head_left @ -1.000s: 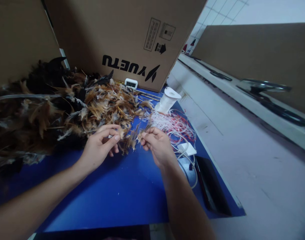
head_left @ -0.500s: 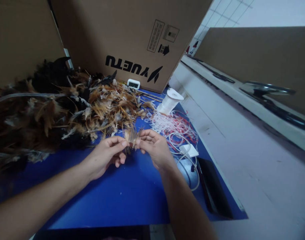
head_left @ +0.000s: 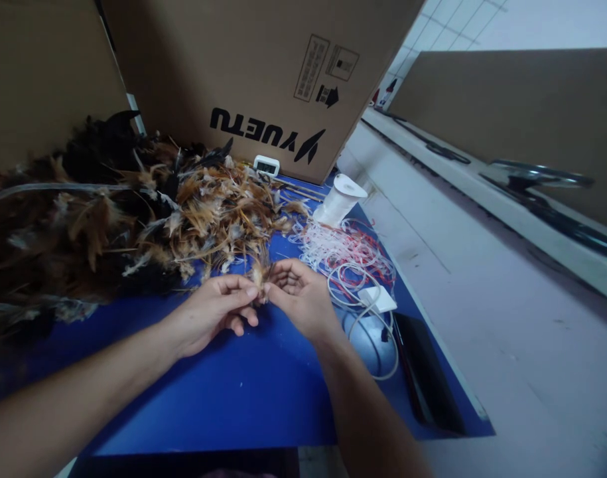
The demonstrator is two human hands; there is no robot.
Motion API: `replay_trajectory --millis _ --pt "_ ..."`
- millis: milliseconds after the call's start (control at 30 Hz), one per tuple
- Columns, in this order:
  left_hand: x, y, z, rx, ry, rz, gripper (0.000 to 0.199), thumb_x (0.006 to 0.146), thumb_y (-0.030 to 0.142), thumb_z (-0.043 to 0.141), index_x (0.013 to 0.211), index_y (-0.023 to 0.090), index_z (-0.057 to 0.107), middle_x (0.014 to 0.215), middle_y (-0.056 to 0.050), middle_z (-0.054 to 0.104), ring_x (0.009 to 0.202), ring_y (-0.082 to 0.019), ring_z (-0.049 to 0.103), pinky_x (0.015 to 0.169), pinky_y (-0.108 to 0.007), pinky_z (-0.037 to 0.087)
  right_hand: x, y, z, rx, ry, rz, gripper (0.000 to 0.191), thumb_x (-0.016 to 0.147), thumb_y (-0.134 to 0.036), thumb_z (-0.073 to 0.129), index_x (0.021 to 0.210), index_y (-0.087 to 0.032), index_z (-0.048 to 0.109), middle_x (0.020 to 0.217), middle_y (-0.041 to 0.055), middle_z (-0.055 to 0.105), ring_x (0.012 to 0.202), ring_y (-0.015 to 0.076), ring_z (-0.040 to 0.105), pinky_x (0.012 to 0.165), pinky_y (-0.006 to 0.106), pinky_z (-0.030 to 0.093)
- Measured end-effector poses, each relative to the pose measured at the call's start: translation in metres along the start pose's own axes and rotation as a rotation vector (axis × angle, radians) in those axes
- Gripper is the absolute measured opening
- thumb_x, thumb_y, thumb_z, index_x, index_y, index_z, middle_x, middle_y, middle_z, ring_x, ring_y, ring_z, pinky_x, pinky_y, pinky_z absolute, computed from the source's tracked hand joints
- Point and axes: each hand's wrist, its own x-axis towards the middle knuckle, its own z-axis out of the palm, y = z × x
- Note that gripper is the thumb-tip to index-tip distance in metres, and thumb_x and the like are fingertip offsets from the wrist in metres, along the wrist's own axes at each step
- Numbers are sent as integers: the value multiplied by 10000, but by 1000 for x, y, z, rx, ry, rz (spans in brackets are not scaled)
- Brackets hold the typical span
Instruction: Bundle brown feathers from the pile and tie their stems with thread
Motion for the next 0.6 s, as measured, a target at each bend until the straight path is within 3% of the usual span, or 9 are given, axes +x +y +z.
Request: replay_trajectory --millis 133,400,600 --pt "4 0 -4 12 14 33 154 762 253 707 723 116 649 613 -5 619 522 -60 568 455 -124 463 1 -1 -1 25 -12 20 175 636 -157 694 788 -183 613 664 -31 607 604 93 567 579 224 485" --pt "6 0 -9 15 -2 112 156 762 273 711 757 118 692 626 -8 629 531 -53 550 501 -135 462 4 -6 -10 195 99 140 150 664 -254 721 711 -169 607 553 -39 576 485 76 518 415 179 361" --pt "4 0 -10 15 -74 147 142 769 267 708 733 133 679 656 -6 638 524 -49 549 523 -153 464 0 -6 -10 225 -57 194 197 647 -270 754 684 -160 596 588 -9 621 534 92 555 437 186 381"
